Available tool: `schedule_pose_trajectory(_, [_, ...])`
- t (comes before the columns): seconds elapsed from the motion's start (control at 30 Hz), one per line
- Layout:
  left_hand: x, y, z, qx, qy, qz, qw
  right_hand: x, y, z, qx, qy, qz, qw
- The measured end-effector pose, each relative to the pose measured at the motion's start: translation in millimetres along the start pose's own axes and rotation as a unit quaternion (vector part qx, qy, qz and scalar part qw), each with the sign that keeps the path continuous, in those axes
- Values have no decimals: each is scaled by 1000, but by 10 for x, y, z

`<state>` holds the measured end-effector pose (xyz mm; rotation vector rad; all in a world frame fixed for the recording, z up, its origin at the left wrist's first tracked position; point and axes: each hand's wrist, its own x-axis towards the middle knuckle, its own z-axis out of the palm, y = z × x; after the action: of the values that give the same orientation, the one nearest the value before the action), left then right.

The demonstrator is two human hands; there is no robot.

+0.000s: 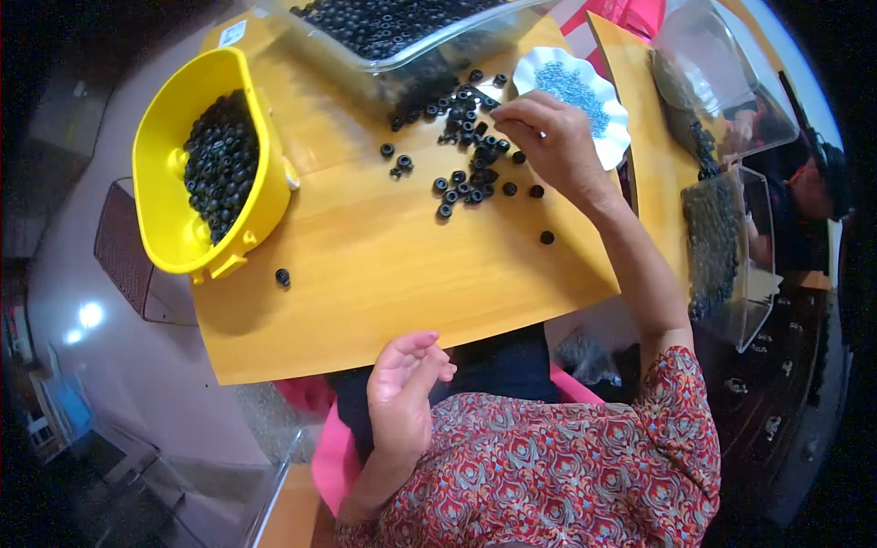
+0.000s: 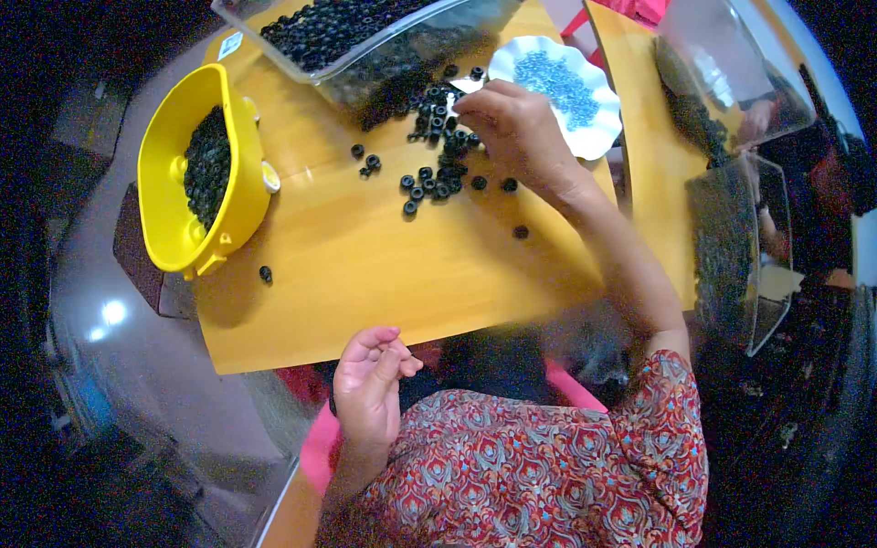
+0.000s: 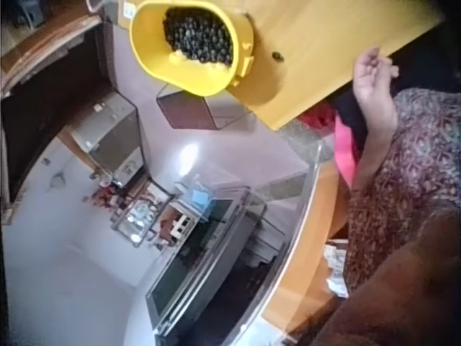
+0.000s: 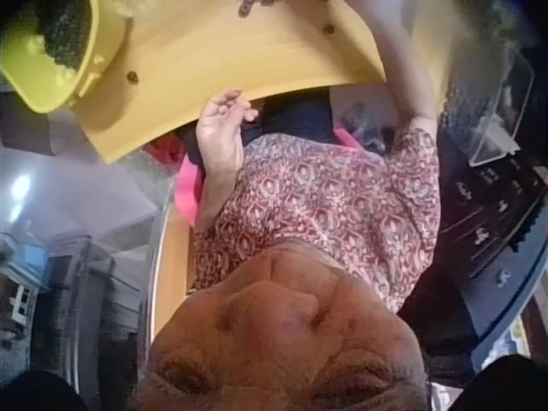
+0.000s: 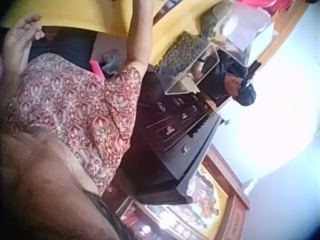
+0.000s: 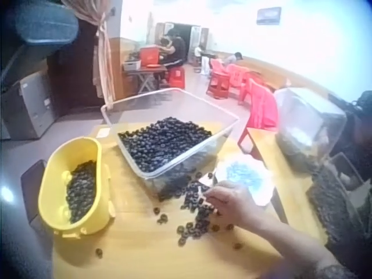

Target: Manually inserting metal rings into black plastic components at a workshop table.

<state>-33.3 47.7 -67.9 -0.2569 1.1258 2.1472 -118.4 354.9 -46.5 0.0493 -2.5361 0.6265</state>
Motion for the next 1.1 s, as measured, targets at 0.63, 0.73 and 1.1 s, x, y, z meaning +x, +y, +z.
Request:
schedule_pose_trajectory(0.63, [40, -62, 146, 44, -19, -10, 999, 237, 56, 249, -181, -139, -68, 971])
schedule_pose_trajectory(0.73, [19, -39, 158, 49, -23, -13, 998, 218, 30, 187, -139, -94, -82, 982])
schedule_pose_trajectory(1.1, [-101, 47, 289, 93, 0, 93, 991, -436, -780, -253, 666, -167, 255, 681])
